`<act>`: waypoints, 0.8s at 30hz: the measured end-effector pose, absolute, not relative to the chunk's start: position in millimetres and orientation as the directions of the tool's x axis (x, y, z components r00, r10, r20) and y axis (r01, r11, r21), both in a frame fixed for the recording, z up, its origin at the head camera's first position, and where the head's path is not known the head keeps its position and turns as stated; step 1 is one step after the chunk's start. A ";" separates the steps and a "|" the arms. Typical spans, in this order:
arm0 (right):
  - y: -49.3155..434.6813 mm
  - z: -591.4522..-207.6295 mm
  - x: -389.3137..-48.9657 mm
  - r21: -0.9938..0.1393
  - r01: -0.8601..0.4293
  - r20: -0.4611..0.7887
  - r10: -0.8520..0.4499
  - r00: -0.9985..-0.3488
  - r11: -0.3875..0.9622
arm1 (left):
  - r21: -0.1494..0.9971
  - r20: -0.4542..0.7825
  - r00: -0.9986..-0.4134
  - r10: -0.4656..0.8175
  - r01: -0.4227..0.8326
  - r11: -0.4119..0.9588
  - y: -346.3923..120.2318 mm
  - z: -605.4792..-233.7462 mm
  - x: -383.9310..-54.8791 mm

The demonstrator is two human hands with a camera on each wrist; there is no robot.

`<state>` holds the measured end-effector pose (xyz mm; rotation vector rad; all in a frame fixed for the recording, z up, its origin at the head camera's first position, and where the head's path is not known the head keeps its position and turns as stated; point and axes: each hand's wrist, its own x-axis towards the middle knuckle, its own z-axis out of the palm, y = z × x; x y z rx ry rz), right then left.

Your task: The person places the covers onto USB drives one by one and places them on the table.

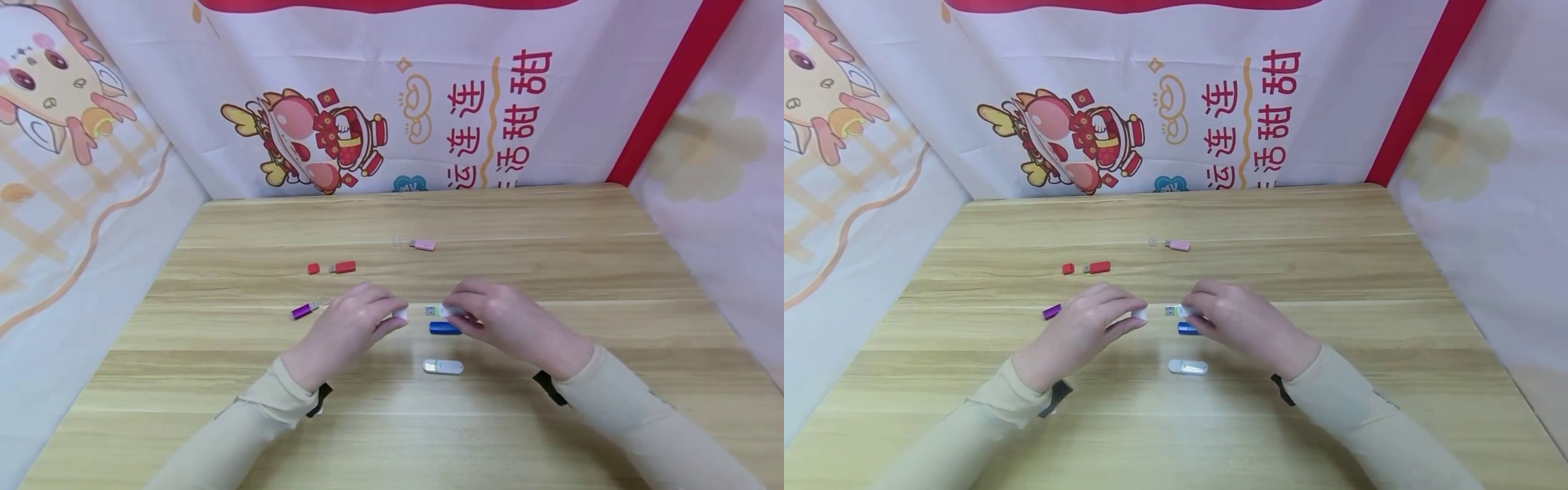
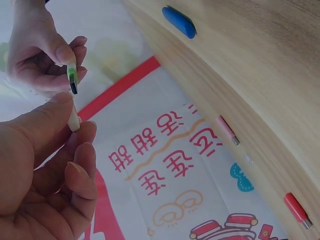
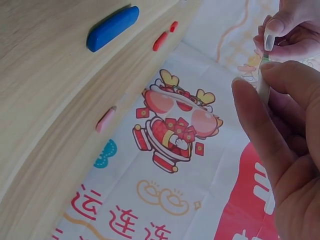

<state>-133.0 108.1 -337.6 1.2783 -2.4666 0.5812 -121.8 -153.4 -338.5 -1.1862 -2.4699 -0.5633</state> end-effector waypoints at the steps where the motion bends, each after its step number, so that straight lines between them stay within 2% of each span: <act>1: 107.5 -337.1 -132.8 -0.206 -0.831 0.446 -0.706 -0.550 0.517 | 0.199 0.465 -0.590 0.660 0.796 0.571 -153.2 -338.6 -122.1; 7: 103.9 -333.5 -132.1 -0.175 -0.847 0.466 -0.716 -0.520 0.501 | 0.192 0.475 -0.578 0.663 0.804 0.563 -151.8 -338.0 -123.3; 12: 101.5 -330.7 -131.5 -0.182 -0.836 0.447 -0.714 -0.539 0.518 | 0.193 0.479 -0.575 0.663 0.806 0.560 -150.6 -336.5 -123.5; 24: 96.1 -326.8 -134.7 -0.234 -0.817 0.412 -0.707 -0.575 0.527 | 0.250 0.435 -0.620 0.653 0.780 0.574 -149.2 -334.0 -127.5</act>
